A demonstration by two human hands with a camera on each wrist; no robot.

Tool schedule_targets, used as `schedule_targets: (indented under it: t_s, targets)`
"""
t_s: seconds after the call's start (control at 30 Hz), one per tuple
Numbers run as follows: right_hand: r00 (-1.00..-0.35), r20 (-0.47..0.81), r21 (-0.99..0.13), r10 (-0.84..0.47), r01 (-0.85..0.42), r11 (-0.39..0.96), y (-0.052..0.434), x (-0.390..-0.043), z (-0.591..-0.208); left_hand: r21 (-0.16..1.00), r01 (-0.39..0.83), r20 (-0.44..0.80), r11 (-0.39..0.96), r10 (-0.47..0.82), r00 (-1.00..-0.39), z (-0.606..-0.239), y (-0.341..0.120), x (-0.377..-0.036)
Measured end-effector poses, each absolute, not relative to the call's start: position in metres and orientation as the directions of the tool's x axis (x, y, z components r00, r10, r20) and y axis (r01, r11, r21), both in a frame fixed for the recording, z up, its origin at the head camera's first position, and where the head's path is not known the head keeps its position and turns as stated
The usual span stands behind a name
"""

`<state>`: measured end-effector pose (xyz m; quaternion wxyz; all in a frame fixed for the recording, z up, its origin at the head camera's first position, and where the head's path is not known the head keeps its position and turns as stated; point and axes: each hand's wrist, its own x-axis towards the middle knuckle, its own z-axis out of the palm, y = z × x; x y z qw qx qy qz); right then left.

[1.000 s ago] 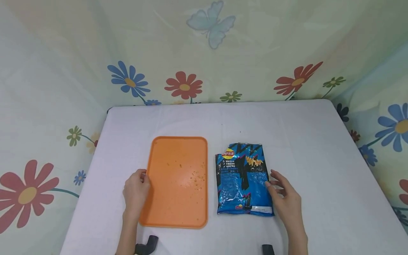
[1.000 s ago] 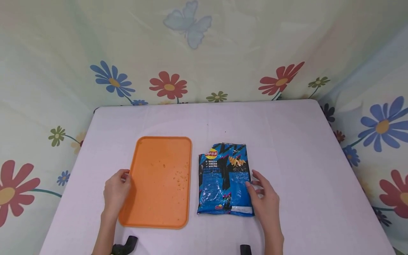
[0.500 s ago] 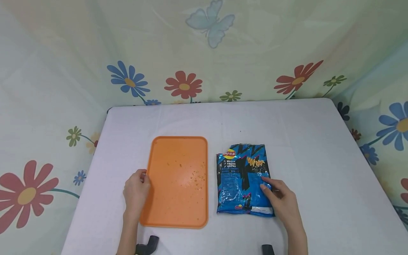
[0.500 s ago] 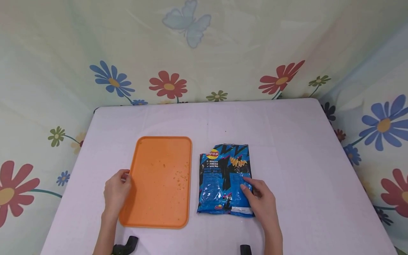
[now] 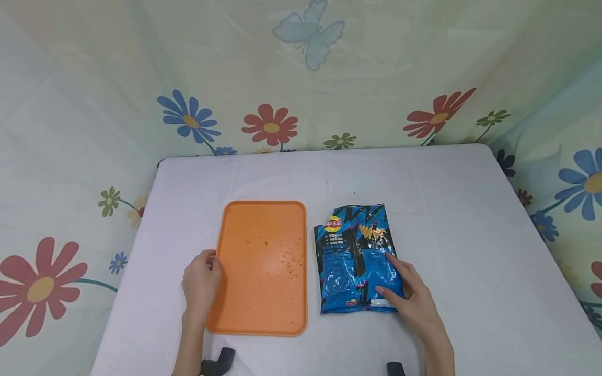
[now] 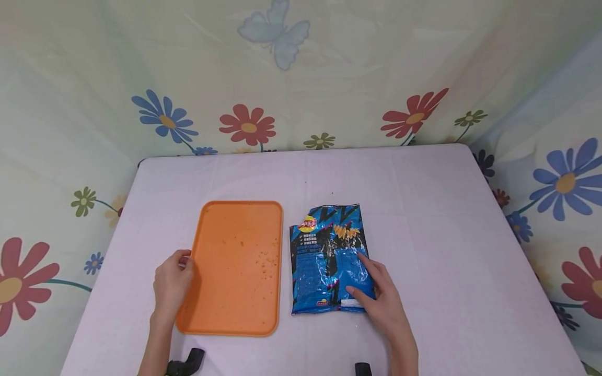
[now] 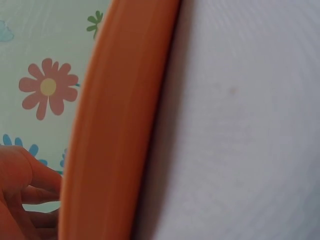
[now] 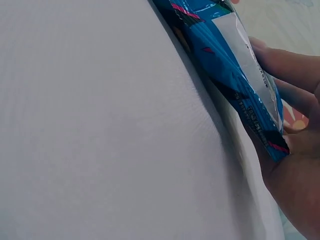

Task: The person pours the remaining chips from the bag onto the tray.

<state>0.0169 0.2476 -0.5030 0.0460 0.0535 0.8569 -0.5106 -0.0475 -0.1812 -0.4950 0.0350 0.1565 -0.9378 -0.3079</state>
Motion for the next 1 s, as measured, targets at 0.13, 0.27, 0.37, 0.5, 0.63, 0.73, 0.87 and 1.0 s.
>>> schedule_targets:
  t_s: [0.13, 0.27, 0.37, 0.5, 0.63, 0.73, 0.87, 1.0]
  targets:
    - [-0.978, -0.203, -0.862, 0.048, 0.202, 0.464, 0.247, 0.018, -0.500, 0.589, -0.276, -0.032, 0.759, -0.319, -0.947, -0.495, -0.181, -0.047]
    - [-0.972, -0.224, -0.855, 0.065, 0.228, 0.465, 0.246, 0.018, -0.499, 0.590, -0.280, -0.035, 0.757, -0.323, -0.946, -0.495, -0.181, -0.047]
    - [-0.974, -0.208, -0.839, 0.088, 0.224, 0.496, 0.245, 0.018, -0.498, 0.594, -0.275, -0.031, 0.756, -0.321, -0.947, -0.495, -0.181, -0.046]
    - [-0.978, -0.184, -0.817, 0.099, 0.208, 0.538, 0.244, 0.017, -0.496, 0.595, -0.274, -0.027, 0.756, -0.321, -0.947, -0.495, -0.181, -0.045]
    - [-0.987, -0.134, -0.813, 0.093, 0.163, 0.559, 0.243, 0.017, -0.495, 0.592, -0.283, -0.032, 0.755, -0.328, -0.944, -0.494, -0.182, -0.045]
    - [-0.992, -0.081, -0.815, 0.097, 0.122, 0.567, 0.242, 0.015, -0.491, 0.595, -0.282, -0.038, 0.753, -0.324, -0.945, -0.495, -0.183, -0.045]
    - [-0.996, 0.010, -0.799, 0.093, 0.048, 0.599, 0.242, 0.013, -0.482, 0.599, -0.272, -0.044, 0.753, -0.308, -0.950, -0.495, -0.184, -0.046]
    - [-0.990, 0.132, -0.779, 0.054, -0.070, 0.623, 0.243, 0.009, -0.474, 0.599, -0.265, -0.049, 0.755, -0.295, -0.954, -0.496, -0.184, -0.047]
